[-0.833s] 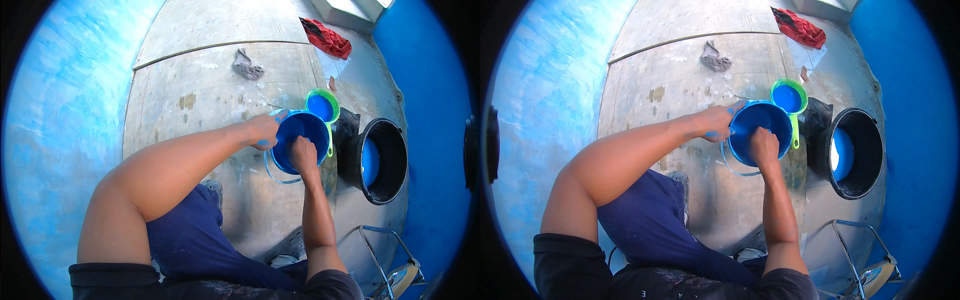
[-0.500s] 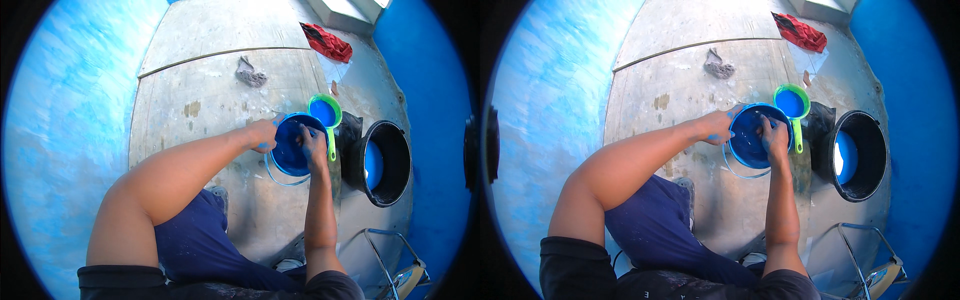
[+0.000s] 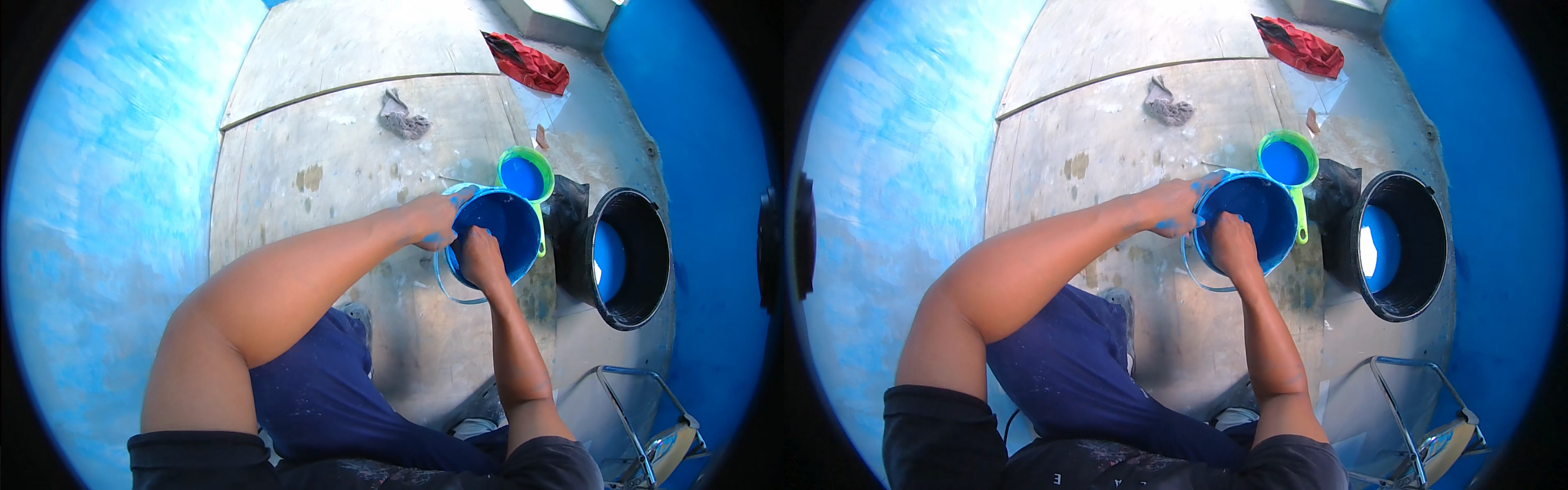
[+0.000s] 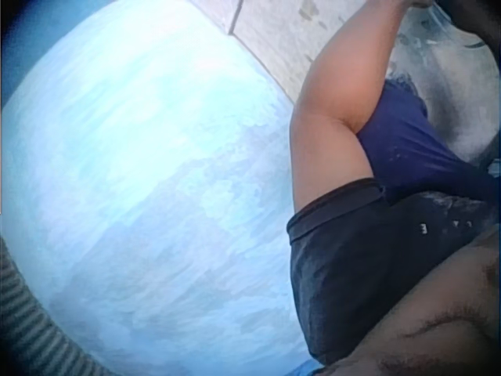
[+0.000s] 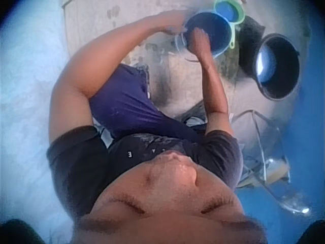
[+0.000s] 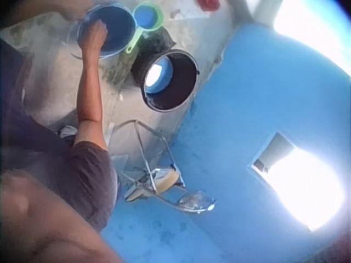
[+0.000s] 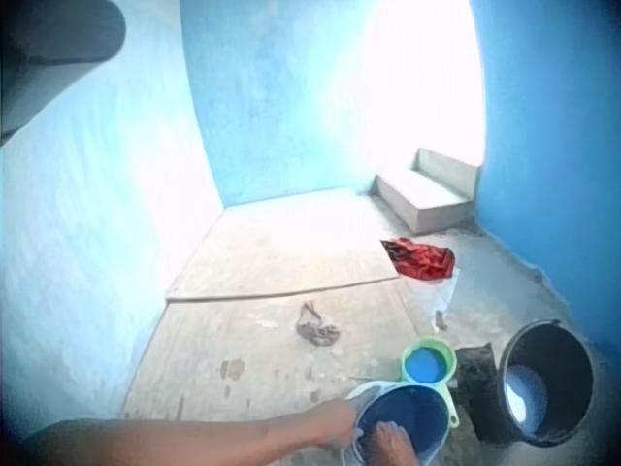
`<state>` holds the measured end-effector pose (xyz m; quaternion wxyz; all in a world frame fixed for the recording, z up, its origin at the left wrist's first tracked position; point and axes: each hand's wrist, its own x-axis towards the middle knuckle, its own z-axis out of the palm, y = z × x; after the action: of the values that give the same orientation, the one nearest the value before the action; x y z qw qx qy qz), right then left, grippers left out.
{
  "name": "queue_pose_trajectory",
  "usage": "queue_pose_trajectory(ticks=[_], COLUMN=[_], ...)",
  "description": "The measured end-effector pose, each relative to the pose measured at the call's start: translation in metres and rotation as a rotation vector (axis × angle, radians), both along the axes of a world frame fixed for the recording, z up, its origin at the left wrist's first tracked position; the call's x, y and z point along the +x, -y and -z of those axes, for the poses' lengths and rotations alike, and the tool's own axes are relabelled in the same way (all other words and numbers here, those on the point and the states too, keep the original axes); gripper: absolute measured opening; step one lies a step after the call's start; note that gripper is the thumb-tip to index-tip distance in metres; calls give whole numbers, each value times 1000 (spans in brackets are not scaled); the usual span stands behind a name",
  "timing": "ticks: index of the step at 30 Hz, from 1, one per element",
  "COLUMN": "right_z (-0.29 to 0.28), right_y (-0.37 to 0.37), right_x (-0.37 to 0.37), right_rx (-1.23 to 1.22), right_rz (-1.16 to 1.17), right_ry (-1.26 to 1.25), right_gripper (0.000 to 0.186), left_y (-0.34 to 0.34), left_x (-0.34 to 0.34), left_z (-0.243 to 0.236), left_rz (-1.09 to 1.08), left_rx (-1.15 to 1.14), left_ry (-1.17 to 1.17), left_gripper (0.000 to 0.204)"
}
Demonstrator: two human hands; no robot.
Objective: The person mixes blue paint in a bucket using a brush and a small green container to transfer liquid.
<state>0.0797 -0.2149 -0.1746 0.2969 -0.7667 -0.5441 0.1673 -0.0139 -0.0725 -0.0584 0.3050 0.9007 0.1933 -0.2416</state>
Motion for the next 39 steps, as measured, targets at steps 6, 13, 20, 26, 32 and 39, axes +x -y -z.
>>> queue_pose_trajectory(ticks=[6,13,20,26,32,39], right_z=[-17,-30,1,-34,-32,7], right_y=[6,3,13,13,11,17], right_x=[39,26,5,37,43,28], right_rx=[-13,210,151,-68,381,-38], right_rz=[190,429,26,116,266,94], right_ry=[-536,-135,-221,-347,162,187], right_gripper=[30,25,21,25,31,17], left_y=[9,11,11,9,3,-3], left_x=[-1,1,-2,-9,-5,-9], left_z=[-8,-3,17,25,18,15], left_rz=[21,25,-14,-154,-147,-128], left_rx=[6,67,2,-88,11,-122], left_ry=[21,81,174,192,92,19], left_gripper=[93,88,85,79,90,97])
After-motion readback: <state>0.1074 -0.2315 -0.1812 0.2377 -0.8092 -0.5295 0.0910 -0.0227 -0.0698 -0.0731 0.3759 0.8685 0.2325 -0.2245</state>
